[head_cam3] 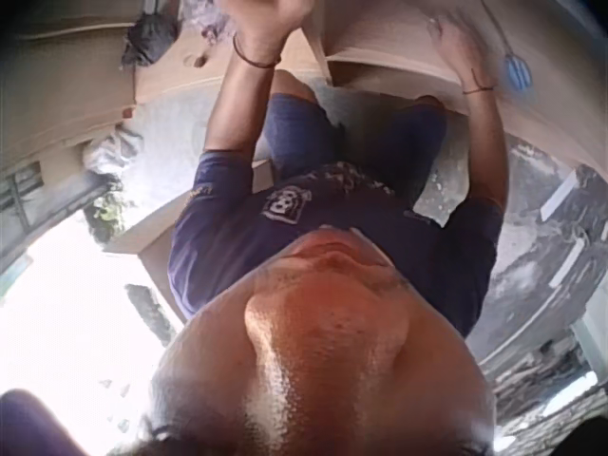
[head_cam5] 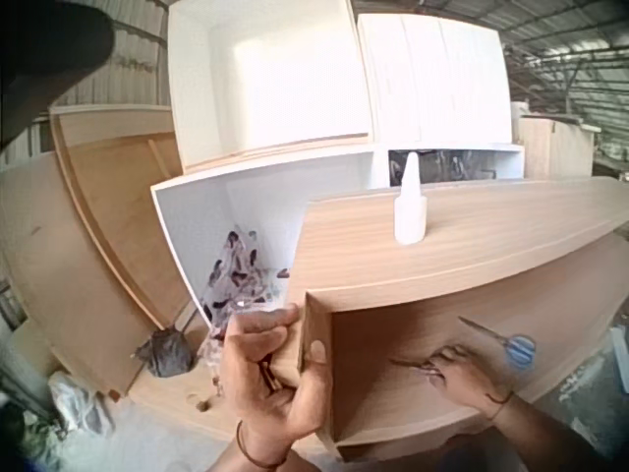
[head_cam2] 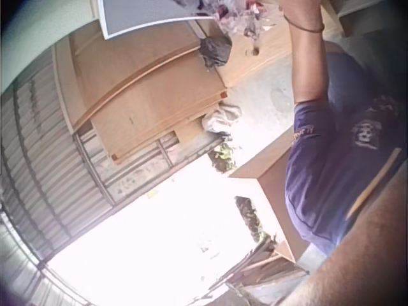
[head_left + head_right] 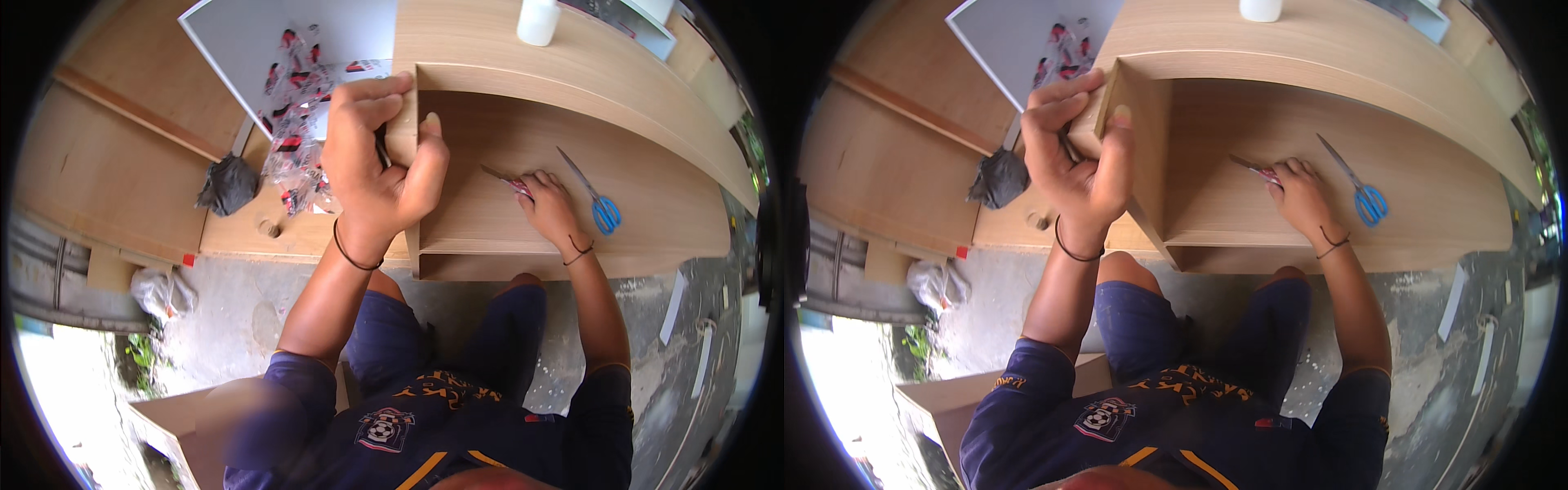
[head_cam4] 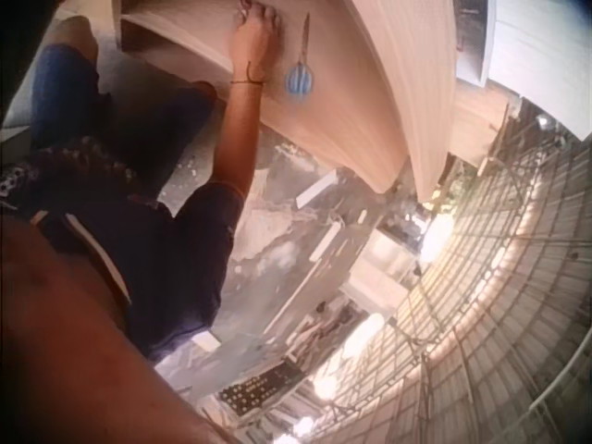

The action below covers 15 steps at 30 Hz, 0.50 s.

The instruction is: The person trims the edge of a wooden cabinet with a utility knife, then applies liquid adhesive from a bottle to a small wooden strip and presses it onto the edge.

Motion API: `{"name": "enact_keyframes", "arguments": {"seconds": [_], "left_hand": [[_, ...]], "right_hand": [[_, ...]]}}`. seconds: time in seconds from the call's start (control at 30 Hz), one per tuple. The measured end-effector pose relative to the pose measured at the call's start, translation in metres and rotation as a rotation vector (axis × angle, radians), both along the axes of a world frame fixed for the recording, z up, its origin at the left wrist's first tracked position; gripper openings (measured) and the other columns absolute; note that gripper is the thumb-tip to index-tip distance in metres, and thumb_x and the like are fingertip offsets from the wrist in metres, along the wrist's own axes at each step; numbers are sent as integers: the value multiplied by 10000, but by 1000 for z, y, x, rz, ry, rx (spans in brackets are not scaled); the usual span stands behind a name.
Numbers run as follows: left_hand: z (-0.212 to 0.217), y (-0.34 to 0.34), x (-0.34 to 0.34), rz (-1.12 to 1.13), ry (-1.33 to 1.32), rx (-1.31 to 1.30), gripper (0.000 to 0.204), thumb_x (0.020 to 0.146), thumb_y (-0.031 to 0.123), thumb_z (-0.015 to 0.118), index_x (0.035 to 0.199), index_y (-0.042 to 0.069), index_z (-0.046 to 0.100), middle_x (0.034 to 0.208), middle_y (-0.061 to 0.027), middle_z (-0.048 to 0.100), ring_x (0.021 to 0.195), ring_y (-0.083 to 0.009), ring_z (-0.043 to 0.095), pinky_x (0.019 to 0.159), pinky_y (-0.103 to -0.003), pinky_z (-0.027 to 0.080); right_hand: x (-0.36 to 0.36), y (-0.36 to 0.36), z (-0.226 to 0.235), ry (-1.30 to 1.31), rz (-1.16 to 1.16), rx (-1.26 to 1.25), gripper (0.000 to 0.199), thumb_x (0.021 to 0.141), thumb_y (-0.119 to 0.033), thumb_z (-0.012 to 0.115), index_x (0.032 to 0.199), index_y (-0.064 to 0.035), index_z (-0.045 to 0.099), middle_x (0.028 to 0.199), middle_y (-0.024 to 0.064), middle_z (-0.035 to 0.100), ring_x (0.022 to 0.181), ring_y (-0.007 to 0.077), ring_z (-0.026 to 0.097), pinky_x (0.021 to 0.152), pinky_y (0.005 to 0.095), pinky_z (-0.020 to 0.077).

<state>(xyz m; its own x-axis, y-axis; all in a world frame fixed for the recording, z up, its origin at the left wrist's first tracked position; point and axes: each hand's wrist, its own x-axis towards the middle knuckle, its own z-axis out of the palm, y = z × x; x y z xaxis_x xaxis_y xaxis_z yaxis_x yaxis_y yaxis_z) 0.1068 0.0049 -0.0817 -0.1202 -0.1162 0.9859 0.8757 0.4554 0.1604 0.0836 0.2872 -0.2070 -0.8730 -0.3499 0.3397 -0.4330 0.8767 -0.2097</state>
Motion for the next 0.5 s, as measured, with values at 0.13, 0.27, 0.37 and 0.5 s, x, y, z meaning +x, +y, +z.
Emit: {"name": "enact_keyframes", "arguments": {"seconds": [0.13, 0.27, 0.37, 0.5], "left_hand": [[-3, 3, 4, -46, -54, 9, 360, 677, -42, 670, 971, -26, 462, 999, -229, 594, 830, -255, 601, 741, -323, 491], [-7, -4, 9, -79, -115, -9, 397, 694, -38, 670, 999, -12, 418, 1047, -235, 564, 914, -238, 564, 838, -347, 463], [-6, -6, 14, -53, -176, -4, 399, 721, -12, 674, 1004, -4, 394, 1071, -237, 552, 963, -238, 546, 893, -365, 442], [-3, -7, 12, -28, -176, 25, 372, 744, -1, 662, 1000, -2, 393, 1070, -242, 556, 969, -243, 552, 914, -371, 443]], "right_hand": [[5, -6, 2, -54, -137, -221, 194, 931, -164, 547, 1045, -11, 581, 934, 152, 610, 859, 336, 599, 750, 390, 493], [20, -20, 19, -610, -127, -1044, 225, 982, -212, 494, 1103, -29, 548, 795, 60, 584, 601, 178, 583, 530, 304, 483], [58, -49, 45, -901, -91, -1493, 283, 989, -229, 501, 1192, -33, 509, 812, 26, 547, 625, 88, 544, 532, 240, 471], [93, -64, 42, -1130, 111, -1725, 369, 977, -217, 513, 1281, -24, 430, 902, 76, 549, 640, 115, 544, 549, 265, 486]]}}
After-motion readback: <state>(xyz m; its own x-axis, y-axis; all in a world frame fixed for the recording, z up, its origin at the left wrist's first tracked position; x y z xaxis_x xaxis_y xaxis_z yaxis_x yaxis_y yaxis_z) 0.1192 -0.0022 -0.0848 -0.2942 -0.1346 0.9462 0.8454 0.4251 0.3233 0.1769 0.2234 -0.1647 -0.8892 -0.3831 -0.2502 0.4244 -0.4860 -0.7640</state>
